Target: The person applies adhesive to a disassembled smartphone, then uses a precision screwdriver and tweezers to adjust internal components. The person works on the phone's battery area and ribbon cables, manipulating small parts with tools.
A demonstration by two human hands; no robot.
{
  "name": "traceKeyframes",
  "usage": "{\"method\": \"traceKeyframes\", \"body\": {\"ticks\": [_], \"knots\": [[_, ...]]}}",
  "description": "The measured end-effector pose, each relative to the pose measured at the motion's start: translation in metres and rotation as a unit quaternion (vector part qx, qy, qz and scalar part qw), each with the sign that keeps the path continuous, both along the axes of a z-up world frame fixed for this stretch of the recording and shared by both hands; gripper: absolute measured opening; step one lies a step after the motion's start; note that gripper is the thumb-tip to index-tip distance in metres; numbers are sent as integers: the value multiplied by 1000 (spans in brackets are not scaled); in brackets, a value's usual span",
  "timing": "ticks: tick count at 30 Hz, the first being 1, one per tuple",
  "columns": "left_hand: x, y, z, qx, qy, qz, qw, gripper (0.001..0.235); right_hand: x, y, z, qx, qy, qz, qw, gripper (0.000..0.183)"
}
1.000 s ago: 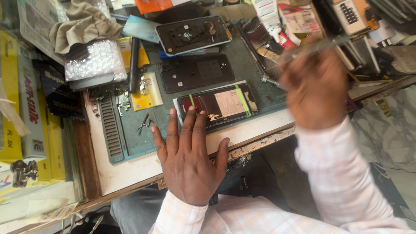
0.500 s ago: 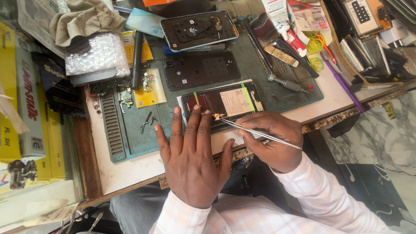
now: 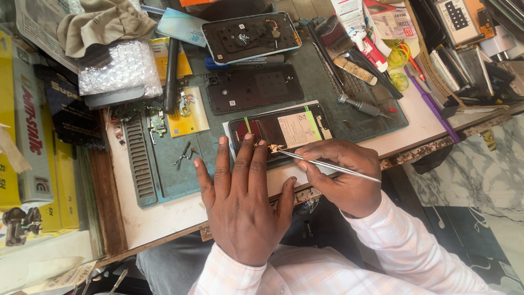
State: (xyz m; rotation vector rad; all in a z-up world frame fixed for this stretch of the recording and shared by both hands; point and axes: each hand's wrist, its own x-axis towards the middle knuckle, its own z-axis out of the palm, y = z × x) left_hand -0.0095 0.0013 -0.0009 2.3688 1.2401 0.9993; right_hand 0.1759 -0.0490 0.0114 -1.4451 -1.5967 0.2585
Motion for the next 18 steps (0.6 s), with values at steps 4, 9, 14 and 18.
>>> {"method": "traceKeyframes", "body": {"ticks": [4,9,14,18], "knots": [[0,0,0,-1,0,-2,1000,61,1,0,-2,-7,20,13,1000,16],[1,1,0,-2,1,-3,1000,62,-1,0,-9,43,-65,3,997,22],[1,1,-1,-2,3,-3,1000,62,-2,-4,-14,86,-150,1,985,27],[0,0,-1,0,3,-5,1000,61,-2,-5,-16,105,-179,8,978,29]]}}
